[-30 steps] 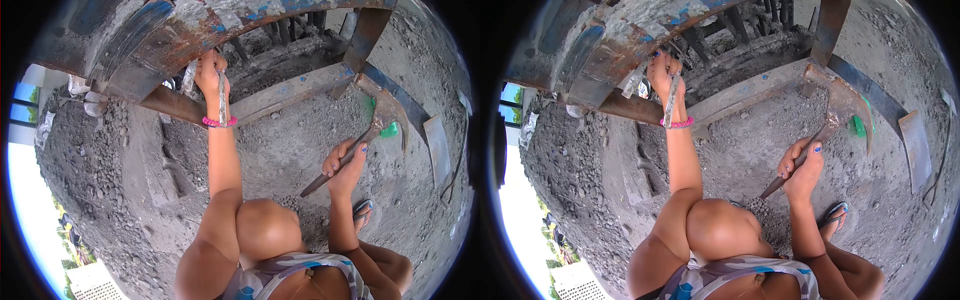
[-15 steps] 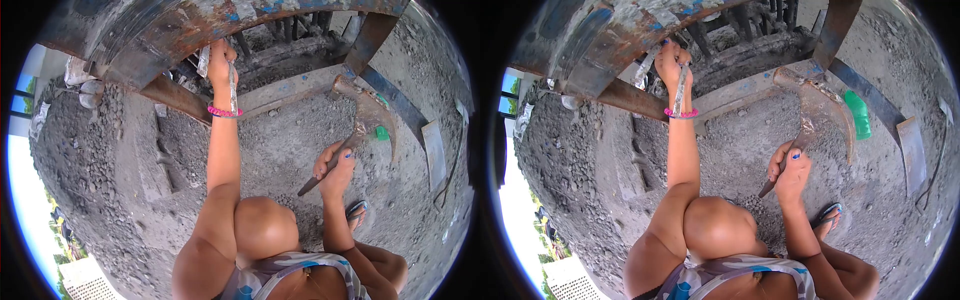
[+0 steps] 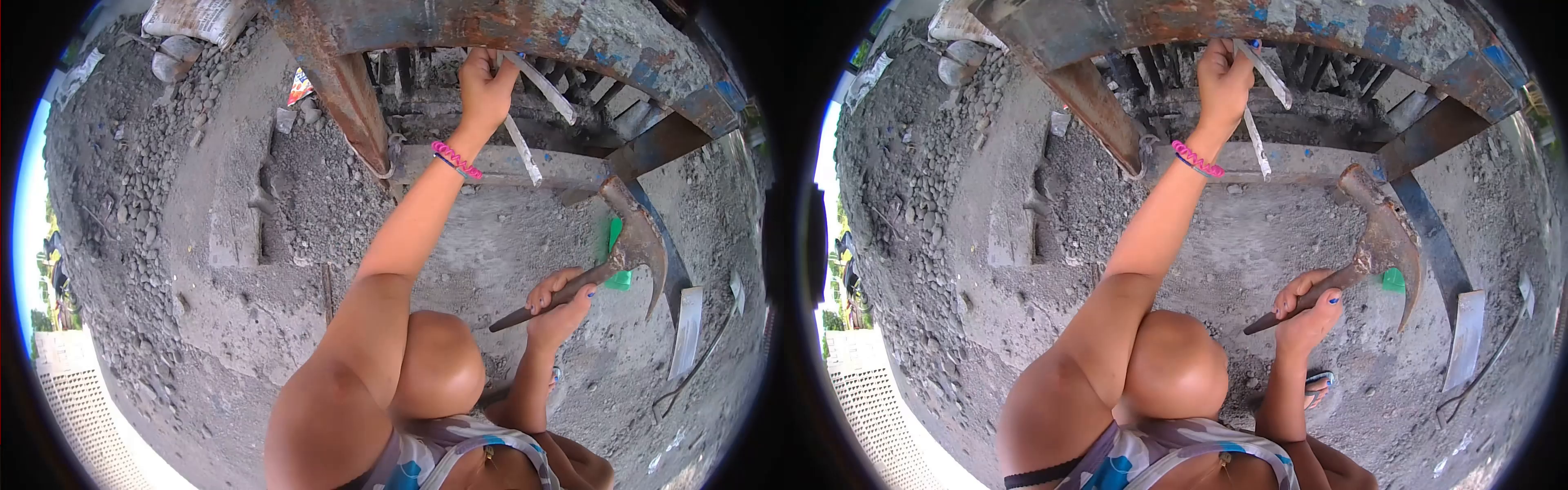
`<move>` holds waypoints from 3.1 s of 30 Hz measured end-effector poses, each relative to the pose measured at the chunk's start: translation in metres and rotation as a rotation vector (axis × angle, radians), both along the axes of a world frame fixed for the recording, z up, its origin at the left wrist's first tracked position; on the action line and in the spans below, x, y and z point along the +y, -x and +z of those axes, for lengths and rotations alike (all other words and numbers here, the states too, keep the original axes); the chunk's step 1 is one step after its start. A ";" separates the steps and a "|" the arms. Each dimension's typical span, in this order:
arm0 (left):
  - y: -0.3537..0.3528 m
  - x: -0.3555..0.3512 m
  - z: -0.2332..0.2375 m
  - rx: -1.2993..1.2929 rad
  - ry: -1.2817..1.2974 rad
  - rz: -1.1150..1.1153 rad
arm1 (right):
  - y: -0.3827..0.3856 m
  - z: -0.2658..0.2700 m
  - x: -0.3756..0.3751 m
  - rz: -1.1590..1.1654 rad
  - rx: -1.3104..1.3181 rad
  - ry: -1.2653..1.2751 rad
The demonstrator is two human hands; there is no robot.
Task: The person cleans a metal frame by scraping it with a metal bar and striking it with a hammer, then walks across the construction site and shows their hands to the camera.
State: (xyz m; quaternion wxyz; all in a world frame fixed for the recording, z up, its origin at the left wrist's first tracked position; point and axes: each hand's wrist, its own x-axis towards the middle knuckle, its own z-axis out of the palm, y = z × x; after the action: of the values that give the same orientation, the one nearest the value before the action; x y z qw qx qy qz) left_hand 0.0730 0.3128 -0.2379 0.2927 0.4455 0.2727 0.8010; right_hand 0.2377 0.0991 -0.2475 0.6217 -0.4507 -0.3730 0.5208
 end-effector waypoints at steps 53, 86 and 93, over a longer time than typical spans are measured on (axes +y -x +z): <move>0.014 0.009 -0.005 -0.017 0.062 0.217 | 0.011 -0.042 0.012 -0.006 -0.458 -0.287; 0.004 -0.010 0.006 0.092 0.045 0.251 | 0.009 -0.032 0.013 -0.003 -0.179 -0.406; 0.006 -0.002 0.003 0.102 0.090 0.260 | 0.010 -0.025 0.009 0.006 -0.220 -0.403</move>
State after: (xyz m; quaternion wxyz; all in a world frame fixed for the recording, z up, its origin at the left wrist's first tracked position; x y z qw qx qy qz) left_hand 0.0672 0.3104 -0.2352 0.1921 0.4329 0.3781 0.7955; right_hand 0.2281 0.1085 -0.2722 0.6531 -0.3704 -0.5366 0.3852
